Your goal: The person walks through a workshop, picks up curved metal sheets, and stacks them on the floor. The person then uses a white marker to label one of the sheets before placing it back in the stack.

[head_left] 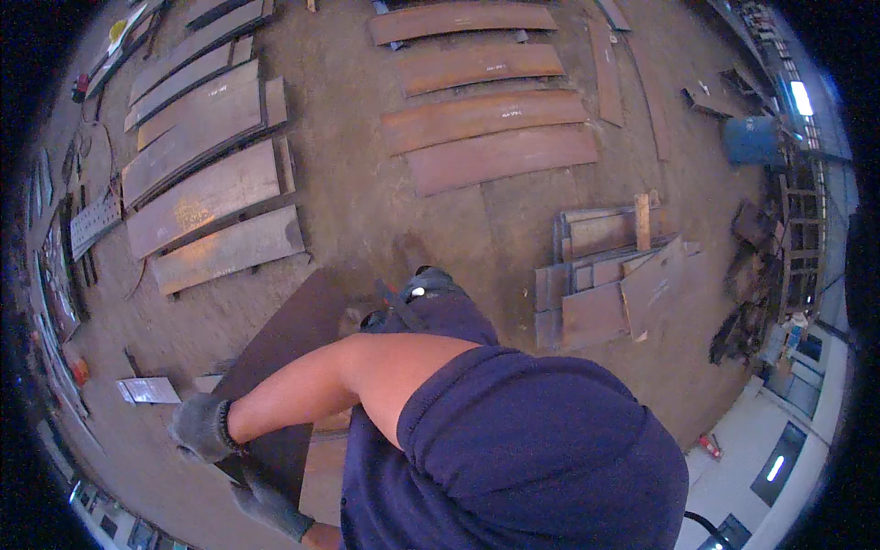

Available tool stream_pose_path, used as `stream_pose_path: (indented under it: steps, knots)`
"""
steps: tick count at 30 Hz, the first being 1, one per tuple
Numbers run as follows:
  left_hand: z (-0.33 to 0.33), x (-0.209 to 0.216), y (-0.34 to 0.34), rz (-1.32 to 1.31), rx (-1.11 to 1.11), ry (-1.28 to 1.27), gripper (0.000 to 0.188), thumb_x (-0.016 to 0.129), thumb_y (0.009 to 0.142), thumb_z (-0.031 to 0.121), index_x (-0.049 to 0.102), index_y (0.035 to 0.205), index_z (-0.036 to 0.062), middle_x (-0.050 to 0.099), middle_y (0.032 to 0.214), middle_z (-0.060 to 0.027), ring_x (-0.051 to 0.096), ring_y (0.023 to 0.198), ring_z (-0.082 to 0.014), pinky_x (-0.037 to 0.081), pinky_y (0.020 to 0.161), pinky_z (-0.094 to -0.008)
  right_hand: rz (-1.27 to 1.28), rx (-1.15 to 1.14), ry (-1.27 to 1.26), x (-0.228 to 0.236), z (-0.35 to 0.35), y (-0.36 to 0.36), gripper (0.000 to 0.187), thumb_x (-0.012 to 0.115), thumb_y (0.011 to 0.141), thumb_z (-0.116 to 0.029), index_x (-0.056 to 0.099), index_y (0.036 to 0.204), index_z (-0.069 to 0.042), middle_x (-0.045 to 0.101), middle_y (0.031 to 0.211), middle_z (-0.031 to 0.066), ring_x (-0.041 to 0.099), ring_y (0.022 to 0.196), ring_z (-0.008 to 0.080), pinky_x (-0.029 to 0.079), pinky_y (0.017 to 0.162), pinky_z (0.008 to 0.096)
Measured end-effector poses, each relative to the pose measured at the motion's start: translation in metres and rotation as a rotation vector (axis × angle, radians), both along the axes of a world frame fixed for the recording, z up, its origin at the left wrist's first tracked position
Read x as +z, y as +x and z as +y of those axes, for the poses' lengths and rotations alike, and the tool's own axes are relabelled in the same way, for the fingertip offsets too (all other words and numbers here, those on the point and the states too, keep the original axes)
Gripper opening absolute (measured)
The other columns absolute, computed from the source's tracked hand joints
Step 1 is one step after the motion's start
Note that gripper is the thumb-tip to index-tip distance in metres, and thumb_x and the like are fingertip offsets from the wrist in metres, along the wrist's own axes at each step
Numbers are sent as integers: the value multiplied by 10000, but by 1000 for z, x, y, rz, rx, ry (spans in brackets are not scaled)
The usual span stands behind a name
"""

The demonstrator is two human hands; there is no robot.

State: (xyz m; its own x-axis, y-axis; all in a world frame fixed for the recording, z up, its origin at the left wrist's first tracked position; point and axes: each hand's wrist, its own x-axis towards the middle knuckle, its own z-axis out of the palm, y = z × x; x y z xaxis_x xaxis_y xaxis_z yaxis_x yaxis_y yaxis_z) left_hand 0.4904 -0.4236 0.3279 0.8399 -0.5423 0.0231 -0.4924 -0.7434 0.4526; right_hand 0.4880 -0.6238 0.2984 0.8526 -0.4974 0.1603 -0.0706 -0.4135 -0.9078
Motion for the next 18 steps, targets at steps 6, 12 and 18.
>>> stream_pose_path:
  steps: [6, 12, 18]
  knots:
    - [-3, -3, 12, 46, -35, 57, 545, 670, 971, 317, 603, 1283, -125, 691, 1197, -223, 636, 1061, -290, 505, 936, -400, -60, -9, -30, -10, -23, -48, 306, 677, 795, -370, 727, 791, -67, 711, 804, 178, 696, 744, 393, 539, 654, 515]
    - [-26, 18, -22, 224, -132, 131, 524, 666, 965, 303, 611, 1289, -105, 700, 1195, -200, 643, 1080, -280, 505, 938, -402, -120, -105, -91, -3, -44, -128, 308, 663, 823, -383, 700, 773, -81, 692, 788, 149, 684, 736, 369, 538, 647, 506]
    - [-22, 43, -62, 184, -189, 134, 543, 670, 943, 298, 602, 1308, -98, 692, 1217, -206, 639, 1125, -279, 497, 966, -412, 24, -39, -85, 14, -41, -168, 348, 645, 883, -435, 674, 831, -93, 678, 792, 144, 689, 736, 348, 544, 619, 498]
